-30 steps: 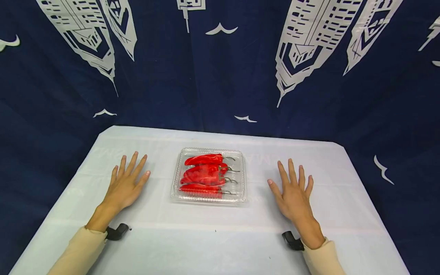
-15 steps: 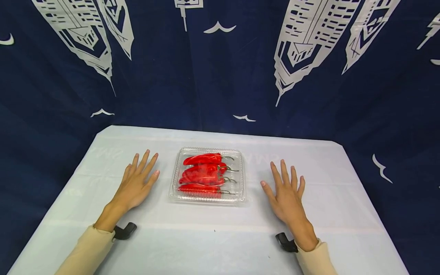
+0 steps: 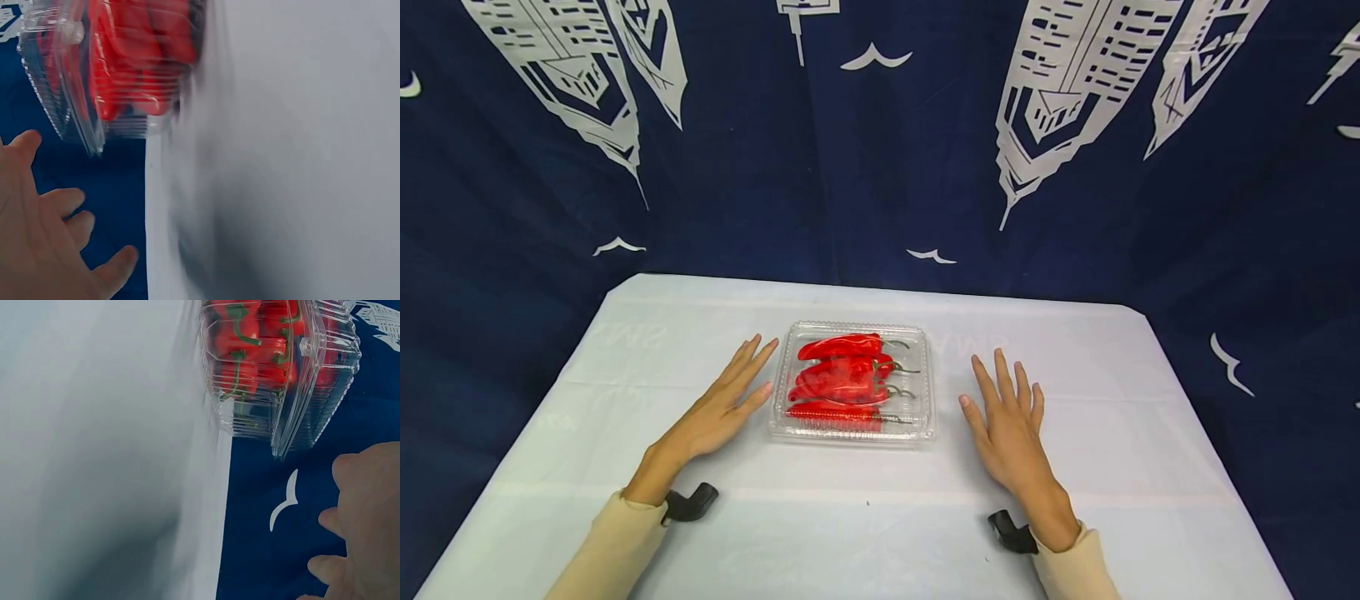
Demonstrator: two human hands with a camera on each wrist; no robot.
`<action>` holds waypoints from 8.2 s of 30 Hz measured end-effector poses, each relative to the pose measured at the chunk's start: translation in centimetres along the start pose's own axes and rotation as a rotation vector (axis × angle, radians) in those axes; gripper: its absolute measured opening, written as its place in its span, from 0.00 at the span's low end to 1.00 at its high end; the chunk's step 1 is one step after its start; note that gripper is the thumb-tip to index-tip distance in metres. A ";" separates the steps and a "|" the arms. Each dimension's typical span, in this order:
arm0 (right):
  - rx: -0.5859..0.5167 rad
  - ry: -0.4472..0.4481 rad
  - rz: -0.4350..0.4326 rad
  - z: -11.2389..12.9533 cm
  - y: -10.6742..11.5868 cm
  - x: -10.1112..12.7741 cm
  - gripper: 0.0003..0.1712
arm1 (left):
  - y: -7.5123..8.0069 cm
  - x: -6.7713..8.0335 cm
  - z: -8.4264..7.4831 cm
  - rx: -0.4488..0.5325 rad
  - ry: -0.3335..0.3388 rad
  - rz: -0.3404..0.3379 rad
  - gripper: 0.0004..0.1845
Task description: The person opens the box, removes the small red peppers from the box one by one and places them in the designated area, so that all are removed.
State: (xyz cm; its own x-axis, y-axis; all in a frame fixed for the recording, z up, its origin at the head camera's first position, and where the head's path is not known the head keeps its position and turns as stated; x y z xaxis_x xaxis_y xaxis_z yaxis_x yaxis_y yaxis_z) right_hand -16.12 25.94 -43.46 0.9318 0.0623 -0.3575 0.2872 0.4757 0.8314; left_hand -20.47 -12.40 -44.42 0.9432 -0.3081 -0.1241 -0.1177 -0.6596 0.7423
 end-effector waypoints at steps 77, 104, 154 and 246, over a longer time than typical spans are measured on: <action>-1.265 -0.616 0.483 0.7 -3.8 1.4 0.32 | -2.4 -1.0 -1.3 0.565 0.023 0.082 0.46; -1.013 -0.616 0.378 2.0 -4.0 2.2 0.46 | -2.6 -0.8 -1.4 0.598 -0.018 0.091 0.45; -0.901 -0.457 0.268 1.5 -3.9 1.8 0.18 | -2.6 -1.2 -1.1 0.626 0.002 0.100 0.44; -0.911 -0.143 0.244 2.7 -2.0 -0.8 0.41 | -4.4 3.4 0.2 1.008 0.295 0.093 0.42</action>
State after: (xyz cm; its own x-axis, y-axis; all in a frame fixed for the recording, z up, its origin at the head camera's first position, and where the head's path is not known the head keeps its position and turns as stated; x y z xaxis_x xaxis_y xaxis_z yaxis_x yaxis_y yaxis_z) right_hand -16.81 22.56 -43.66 0.9788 0.1711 -0.1123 -0.1458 0.9681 0.2038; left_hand -16.81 -10.67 -48.27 0.9396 -0.2967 0.1706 -0.2691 -0.9485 -0.1672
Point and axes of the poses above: each hand's wrist, its own x-axis away from the middle knuckle, its own y-axis out of the back of the hand, z = x × y, the point moved 6 cm from there along -x, towards the middle knuckle, and after that the axes turned 5 degrees about -z, right-handed, at the moved point
